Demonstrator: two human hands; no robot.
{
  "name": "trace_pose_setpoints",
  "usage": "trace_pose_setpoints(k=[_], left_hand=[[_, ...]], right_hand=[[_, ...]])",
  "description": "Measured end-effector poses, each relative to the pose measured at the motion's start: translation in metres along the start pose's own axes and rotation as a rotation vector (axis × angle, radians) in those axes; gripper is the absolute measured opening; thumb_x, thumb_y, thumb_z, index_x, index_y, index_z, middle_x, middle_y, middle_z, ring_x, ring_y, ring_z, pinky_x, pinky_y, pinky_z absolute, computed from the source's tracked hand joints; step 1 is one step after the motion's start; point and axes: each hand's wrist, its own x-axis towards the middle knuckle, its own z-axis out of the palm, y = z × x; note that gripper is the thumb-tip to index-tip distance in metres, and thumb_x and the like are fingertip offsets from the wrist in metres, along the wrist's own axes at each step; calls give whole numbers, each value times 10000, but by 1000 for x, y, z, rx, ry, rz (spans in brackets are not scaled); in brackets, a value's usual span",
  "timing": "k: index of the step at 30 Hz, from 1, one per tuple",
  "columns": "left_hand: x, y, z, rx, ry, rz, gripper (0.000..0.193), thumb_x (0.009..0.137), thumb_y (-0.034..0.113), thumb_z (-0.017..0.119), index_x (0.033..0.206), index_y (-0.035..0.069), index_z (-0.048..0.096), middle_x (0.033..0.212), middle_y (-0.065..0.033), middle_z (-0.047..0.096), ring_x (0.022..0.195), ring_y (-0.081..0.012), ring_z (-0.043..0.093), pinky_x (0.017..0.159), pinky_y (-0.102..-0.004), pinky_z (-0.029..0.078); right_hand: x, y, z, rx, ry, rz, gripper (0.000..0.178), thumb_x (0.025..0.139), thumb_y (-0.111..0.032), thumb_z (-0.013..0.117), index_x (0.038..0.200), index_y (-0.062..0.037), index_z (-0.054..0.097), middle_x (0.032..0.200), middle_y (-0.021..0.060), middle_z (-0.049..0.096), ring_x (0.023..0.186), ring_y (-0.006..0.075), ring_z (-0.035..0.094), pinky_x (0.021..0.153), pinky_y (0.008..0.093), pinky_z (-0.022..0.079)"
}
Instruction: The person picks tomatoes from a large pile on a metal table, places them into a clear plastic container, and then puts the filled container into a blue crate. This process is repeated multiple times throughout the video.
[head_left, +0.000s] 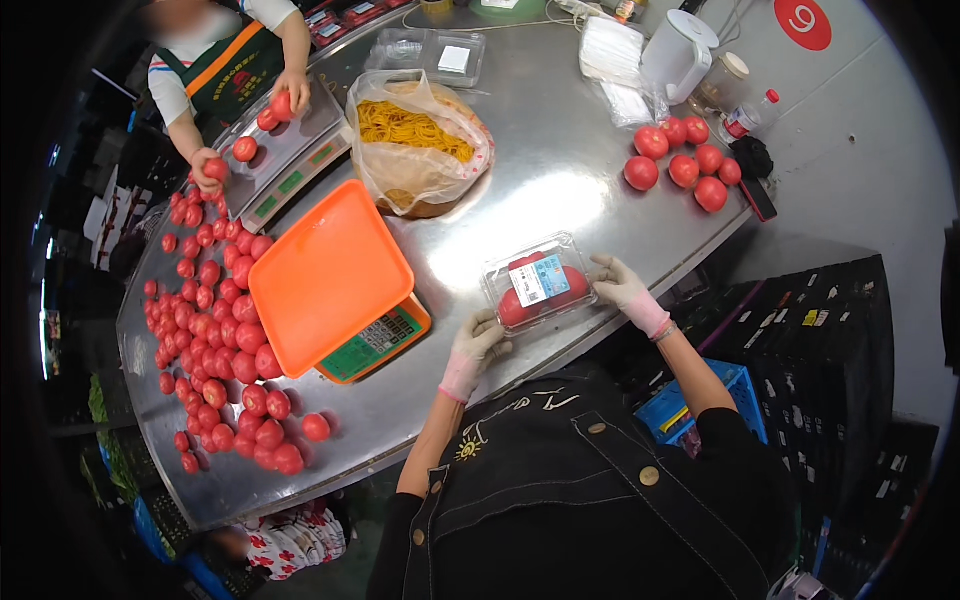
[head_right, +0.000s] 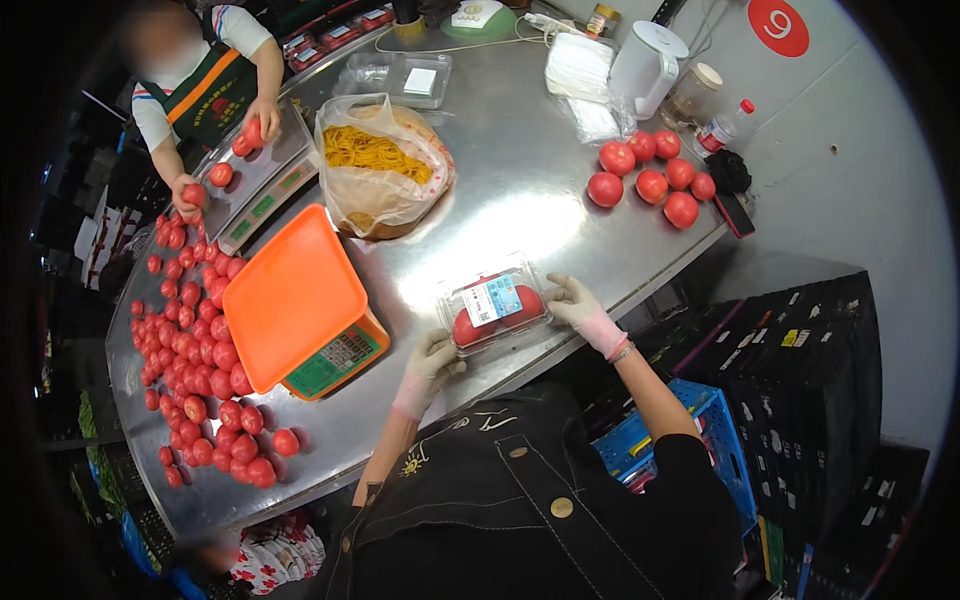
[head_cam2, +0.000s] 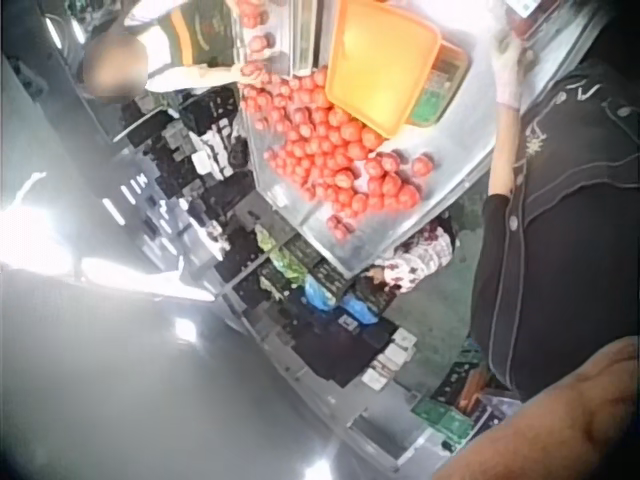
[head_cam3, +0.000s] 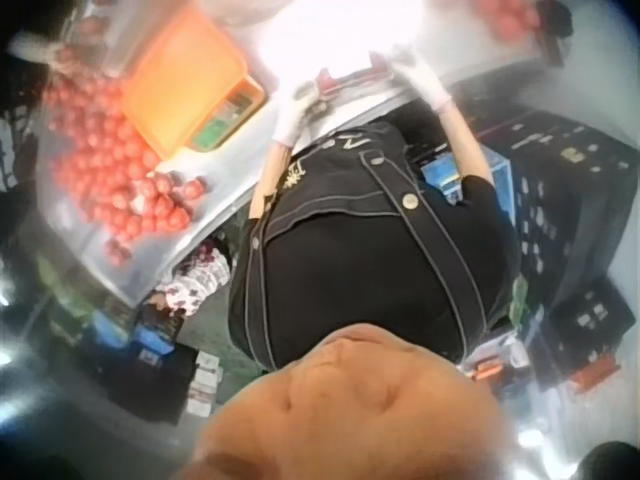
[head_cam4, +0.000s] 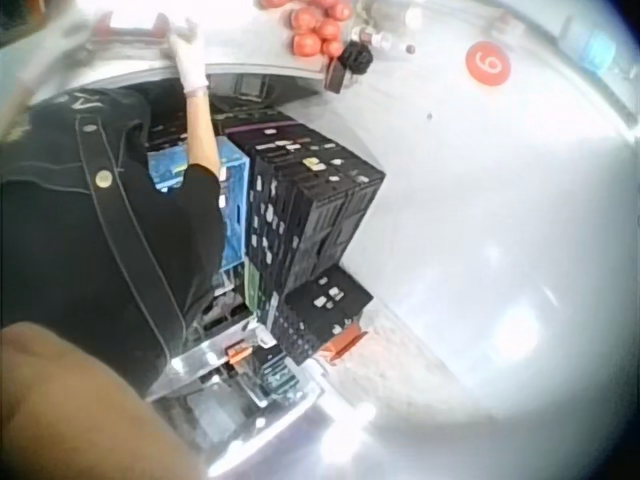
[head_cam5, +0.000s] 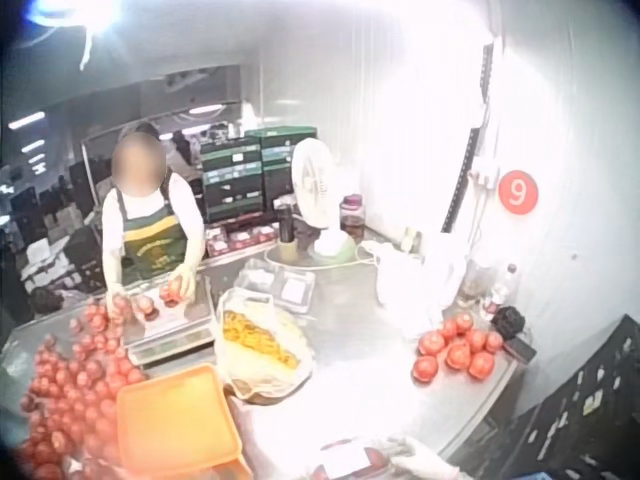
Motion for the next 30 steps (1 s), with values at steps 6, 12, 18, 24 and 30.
trace_pose_setpoints(k=[6, 12, 18, 24, 30], left_hand=[[14, -19, -6, 153, 21, 116, 417, 817, 0, 619, 1211, -55, 492, 918, -93, 624, 742, -136, 594, 620, -247, 484], [17, 23, -23, 207, 152, 257, 470, 810, -8, 594, 1249, -97, 454, 861, -79, 609, 694, -128, 567, 621, -241, 461], [55, 29, -16, 126, 185, 463, 764, 848, 27, 604, 1489, -43, 195, 1361, -199, 448, 1021, -235, 596, 826, -318, 525], [52, 23, -13, 123, 234, 382, 759, 890, 84, 611, 1507, -17, 182, 1527, -231, 253, 1152, -258, 549, 865, -344, 521], [56, 16, -29, 144, 361, 395, 637, 917, 114, 605, 1454, -25, 291, 1415, -215, 409, 1087, -234, 584, 858, -324, 516]], right_hand=[[-4, 2, 2, 65, -101, 89, 490, 839, -11, 574, 1310, 59, 457, 1094, 88, 606, 931, 156, 621, 833, 285, 523], [22, -32, 11, -522, -73, 84, 313, 848, -149, 667, 1103, 22, 606, 967, 131, 651, 811, 207, 673, 774, 306, 540], [197, -128, 95, -963, 193, -754, 194, 867, -211, 627, 1000, -79, 676, 1034, 164, 607, 897, 311, 648, 788, 402, 524], [318, -125, 160, -1448, 31, -886, 105, 811, -140, 612, 875, -85, 675, 998, 137, 614, 893, 295, 666, 744, 423, 543], [309, -144, 151, -1309, 78, -855, 165, 861, -233, 577, 835, -116, 690, 893, 96, 654, 835, 308, 670, 707, 438, 534]])
